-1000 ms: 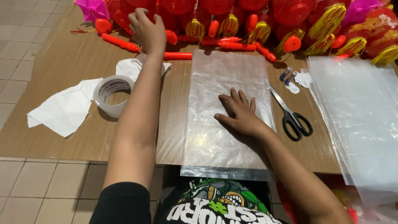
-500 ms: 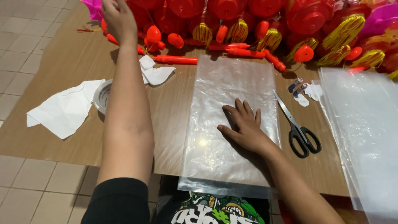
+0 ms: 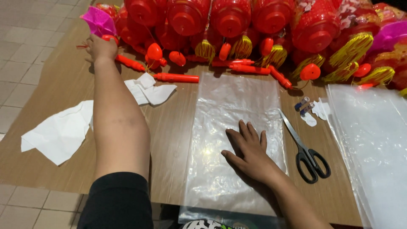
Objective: Assembling decorative lanterns by attaching handles and internal components, then packaging them in plastic bags.
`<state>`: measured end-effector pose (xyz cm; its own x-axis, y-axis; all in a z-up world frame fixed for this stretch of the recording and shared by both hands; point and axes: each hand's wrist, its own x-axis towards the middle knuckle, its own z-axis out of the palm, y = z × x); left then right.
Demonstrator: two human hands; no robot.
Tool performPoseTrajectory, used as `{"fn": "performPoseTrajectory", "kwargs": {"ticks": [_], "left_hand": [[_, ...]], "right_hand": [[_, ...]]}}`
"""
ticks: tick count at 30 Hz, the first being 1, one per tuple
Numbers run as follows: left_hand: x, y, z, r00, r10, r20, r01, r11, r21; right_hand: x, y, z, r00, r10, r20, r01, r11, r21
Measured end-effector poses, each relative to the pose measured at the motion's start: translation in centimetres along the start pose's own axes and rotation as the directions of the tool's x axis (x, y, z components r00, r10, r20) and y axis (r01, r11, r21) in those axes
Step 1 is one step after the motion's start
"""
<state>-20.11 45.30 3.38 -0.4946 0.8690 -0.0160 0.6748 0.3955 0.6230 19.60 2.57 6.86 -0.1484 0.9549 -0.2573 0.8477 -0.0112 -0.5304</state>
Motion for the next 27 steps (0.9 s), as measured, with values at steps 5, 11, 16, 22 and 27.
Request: {"fn": "performPoseTrajectory", "kwargs": {"ticks": [5,11,16,22,27], "left_hand": [[1.2,0.3,0.5,0.999,0.027,-0.017,-0.028,0.999,-0.036],[2.8,0.0,1.9,0.993,0.032,-0.109,-0.039,0.997,-0.062],[4.5,-1.9,0.9,0.987,0.117,-0.113,-0.142,0.960,-0.243],[4.7,-2.3,-2.8,0.995,0.010,-0.100,-0.057,0.873,-0.485],[5.1,-3.2,-3.9,0.993,0.072,-0.098,-0.116,0.794,-0.597]], "right_hand": [[0.1,-0.4,-0.3,1.000,0.001,0.011,-0.001,1.000,0.011],[0.3,0.4,0.1,1.000,0.010,0.008,-0.010,1.000,-0.005],[0.3,0.6,0.1,1.000,0.010,0.024,-0.010,1.000,-0.017],[0.3,0.7,0.2,0.998,0.024,0.056,-0.022,0.999,-0.025],[0.2,0.9,0.4,0.999,0.003,0.039,-0.001,0.999,-0.037]]}}
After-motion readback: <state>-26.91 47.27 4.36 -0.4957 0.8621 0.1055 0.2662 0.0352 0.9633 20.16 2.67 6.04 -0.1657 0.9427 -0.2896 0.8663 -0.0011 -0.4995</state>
